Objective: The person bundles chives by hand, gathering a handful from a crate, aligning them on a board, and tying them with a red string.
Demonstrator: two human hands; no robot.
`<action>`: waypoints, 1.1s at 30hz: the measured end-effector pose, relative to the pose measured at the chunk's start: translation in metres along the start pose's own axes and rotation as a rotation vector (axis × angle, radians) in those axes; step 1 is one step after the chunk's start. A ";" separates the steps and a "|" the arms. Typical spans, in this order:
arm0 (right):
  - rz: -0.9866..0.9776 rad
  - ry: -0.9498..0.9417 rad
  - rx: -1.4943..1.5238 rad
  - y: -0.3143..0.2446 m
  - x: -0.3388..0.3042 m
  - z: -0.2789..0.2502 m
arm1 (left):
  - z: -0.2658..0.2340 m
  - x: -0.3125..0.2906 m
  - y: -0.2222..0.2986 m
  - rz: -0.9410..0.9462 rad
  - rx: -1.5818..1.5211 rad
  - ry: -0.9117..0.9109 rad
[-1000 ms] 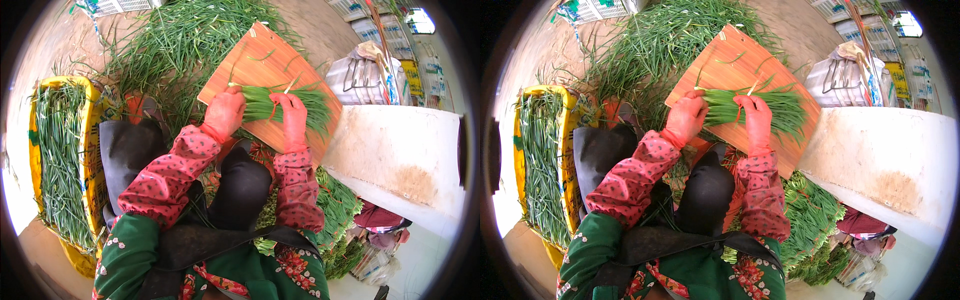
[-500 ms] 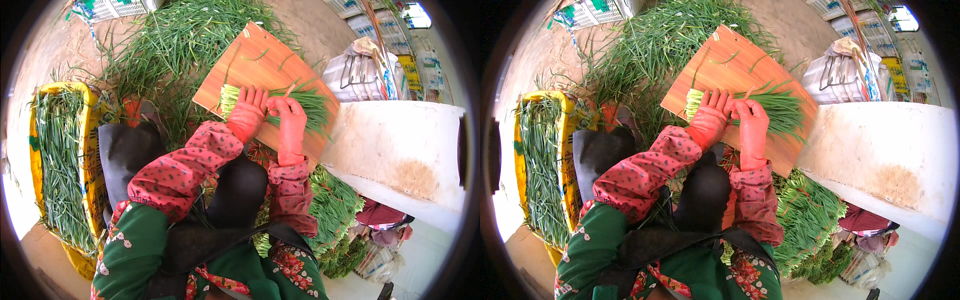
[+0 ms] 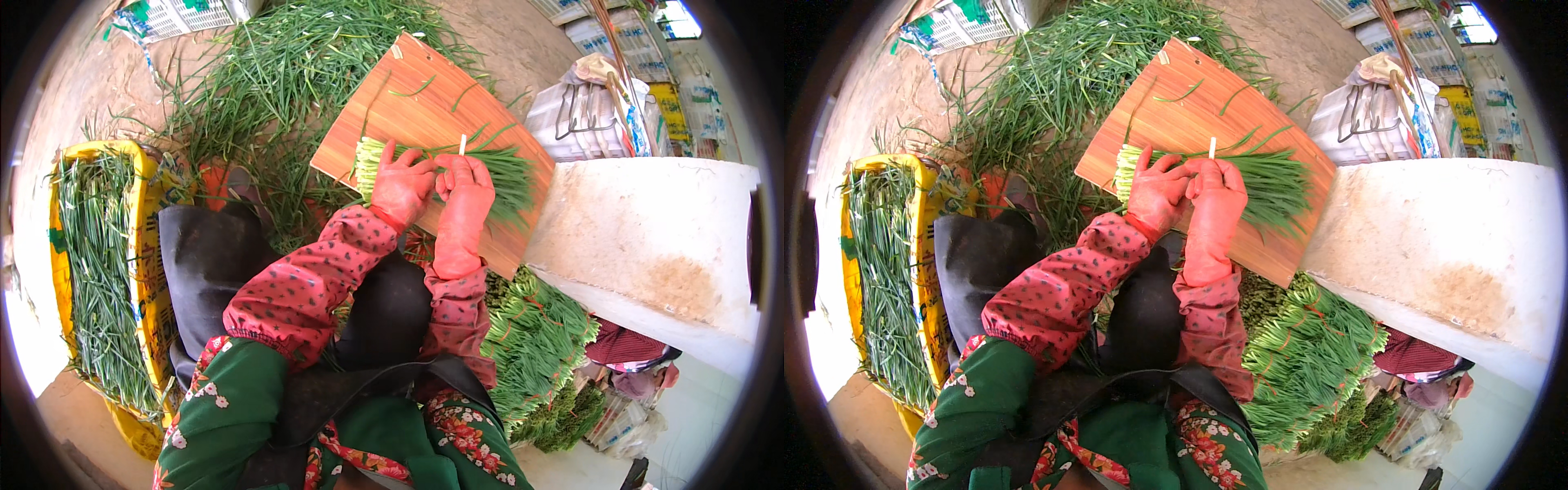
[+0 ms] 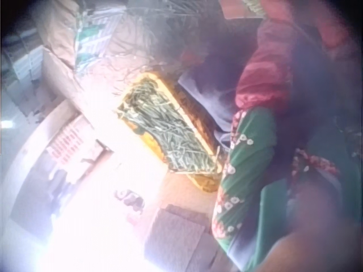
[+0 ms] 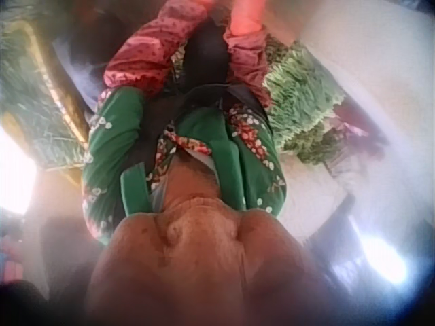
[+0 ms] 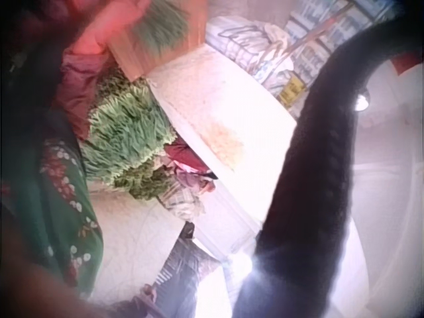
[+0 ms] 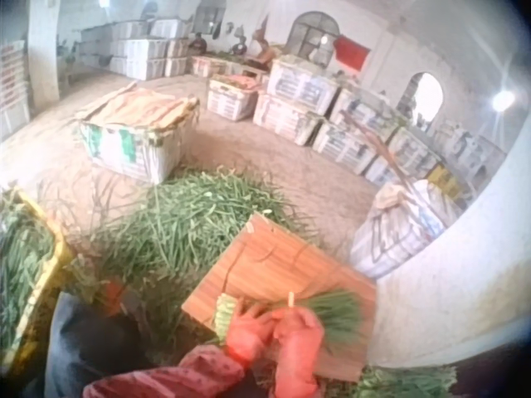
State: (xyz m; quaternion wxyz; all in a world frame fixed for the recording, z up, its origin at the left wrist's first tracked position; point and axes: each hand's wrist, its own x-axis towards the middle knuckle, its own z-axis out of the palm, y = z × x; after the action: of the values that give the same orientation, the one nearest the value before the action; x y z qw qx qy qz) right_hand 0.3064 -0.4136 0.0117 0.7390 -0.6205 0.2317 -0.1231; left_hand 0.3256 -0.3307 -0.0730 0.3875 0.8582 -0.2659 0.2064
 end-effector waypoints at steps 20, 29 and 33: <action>-0.029 -0.401 -0.163 -0.021 -0.081 -0.026 | -0.009 0.060 -0.007 -0.033 0.221 -1.033; 0.110 -0.027 -0.141 -0.031 -0.120 -0.084 | -0.085 -0.006 0.002 -1.154 -1.716 -1.029; 0.038 -0.039 -0.244 -0.029 -0.132 -0.077 | -0.114 -0.029 0.040 -1.191 -2.048 -0.678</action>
State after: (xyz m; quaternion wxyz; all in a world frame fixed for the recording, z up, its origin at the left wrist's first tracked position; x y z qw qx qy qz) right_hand 0.1577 -0.4237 0.0559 0.6647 -0.7034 0.2425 -0.0680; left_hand 0.2614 -0.2565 0.0027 0.8266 0.1563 0.0407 -0.5391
